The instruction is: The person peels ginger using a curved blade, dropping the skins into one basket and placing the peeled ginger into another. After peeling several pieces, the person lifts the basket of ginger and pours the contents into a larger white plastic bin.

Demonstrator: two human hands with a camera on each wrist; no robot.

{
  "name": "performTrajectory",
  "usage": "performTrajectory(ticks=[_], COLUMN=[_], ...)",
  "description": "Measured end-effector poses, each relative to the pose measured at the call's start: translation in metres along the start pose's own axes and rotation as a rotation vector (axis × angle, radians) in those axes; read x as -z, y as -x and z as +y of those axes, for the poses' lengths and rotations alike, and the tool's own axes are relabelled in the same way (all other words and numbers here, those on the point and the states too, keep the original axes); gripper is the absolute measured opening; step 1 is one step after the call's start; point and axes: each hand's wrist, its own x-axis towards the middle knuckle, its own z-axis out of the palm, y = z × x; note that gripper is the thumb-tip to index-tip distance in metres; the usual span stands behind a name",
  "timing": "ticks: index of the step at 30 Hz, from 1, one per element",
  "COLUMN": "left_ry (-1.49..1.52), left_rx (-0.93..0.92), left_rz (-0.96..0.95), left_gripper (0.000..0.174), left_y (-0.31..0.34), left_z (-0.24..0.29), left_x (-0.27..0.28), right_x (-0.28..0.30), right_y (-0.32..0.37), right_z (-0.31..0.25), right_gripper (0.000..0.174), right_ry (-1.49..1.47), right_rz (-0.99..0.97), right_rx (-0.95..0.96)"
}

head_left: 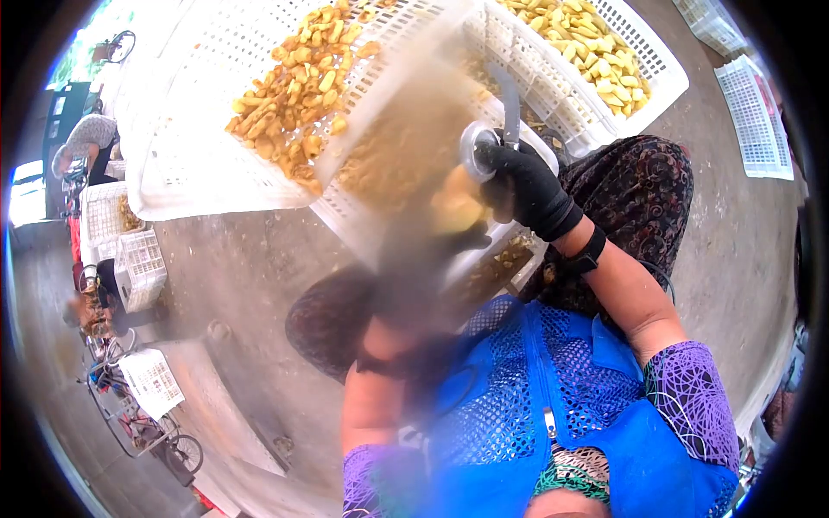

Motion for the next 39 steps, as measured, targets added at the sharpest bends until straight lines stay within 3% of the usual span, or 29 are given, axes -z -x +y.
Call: performTrajectory(ticks=[2,4,7,11,14,17,18,20,26,28,30,31,32,35,37,38,39], left_ry=[-0.09,0.166,0.384,0.171,0.075,0.178,0.192,0.221,0.269,0.234,0.227,0.298,0.369,0.601,0.747,0.814,0.86], left_rx=[-0.071,0.212,0.115,0.067,0.217,0.211,0.211,0.217,0.217,0.221,0.253,0.307,0.352,0.446,0.506,0.534,0.549], left_rz=[0.002,0.07,0.003,0.06,-0.013,0.001,0.006,0.02,0.032,0.029,0.045,0.09,0.135,0.248,0.287,0.295,0.293], left_gripper=[0.04,0.044,0.042,0.044,0.031,0.03,0.03,0.031,0.035,0.036,0.037,0.037,0.038,0.04,0.041,0.042,0.042], left_y=[0.006,0.01,0.003,0.023,0.03,0.029,0.029,0.026,0.023,0.025,0.028,0.031,0.032,0.025,0.025,0.025,0.025], left_z=[-0.008,-0.003,0.006,-0.026,-0.033,-0.034,-0.033,-0.032,-0.021,-0.023,-0.028,-0.031,-0.033,-0.042,-0.048,-0.049,-0.05], left_x=[-0.004,-0.011,-0.007,-0.016,-0.012,-0.013,-0.013,-0.014,-0.015,-0.014,-0.014,-0.014,-0.014,-0.011,-0.013,-0.015,-0.017], right_x=[0.004,0.003,-0.01,-0.028,-0.023,-0.001,0.001,-0.025,-0.02,-0.017,0.022,0.012,0.019,0.005,-0.025,-0.026,-0.023], right_y=[-0.003,-0.004,-0.001,0.007,0.012,0.01,0.015,0.032,0.024,0.02,-0.02,-0.009,-0.019,-0.007,0.015,0.017,0.017], right_z=[0.003,0.004,0.002,-0.015,-0.025,-0.014,-0.012,-0.026,-0.01,-0.008,0.02,-0.006,-0.011,-0.018,-0.029,-0.022,-0.011], right_gripper=[0.016,0.015,0.013,0.012,0.014,0.024,0.024,0.026,0.025,0.023,0.022,0.021,0.021,0.022,0.022,0.022,0.022], right_ry=[0.029,0.057,0.172,0.215,0.326,0.847,0.848,0.552,0.458,0.554,0.862,0.852,0.826,0.836,0.539,0.533,0.296], right_rz=[0.0,0.001,0.039,0.149,0.211,0.128,0.129,0.171,0.086,0.103,0.131,0.168,0.304,0.249,0.241,0.25,0.176], right_rx=[-0.001,-0.001,0.092,0.201,0.263,0.536,0.534,0.073,0.102,0.187,0.817,0.657,0.634,0.539,0.16,0.165,0.13])
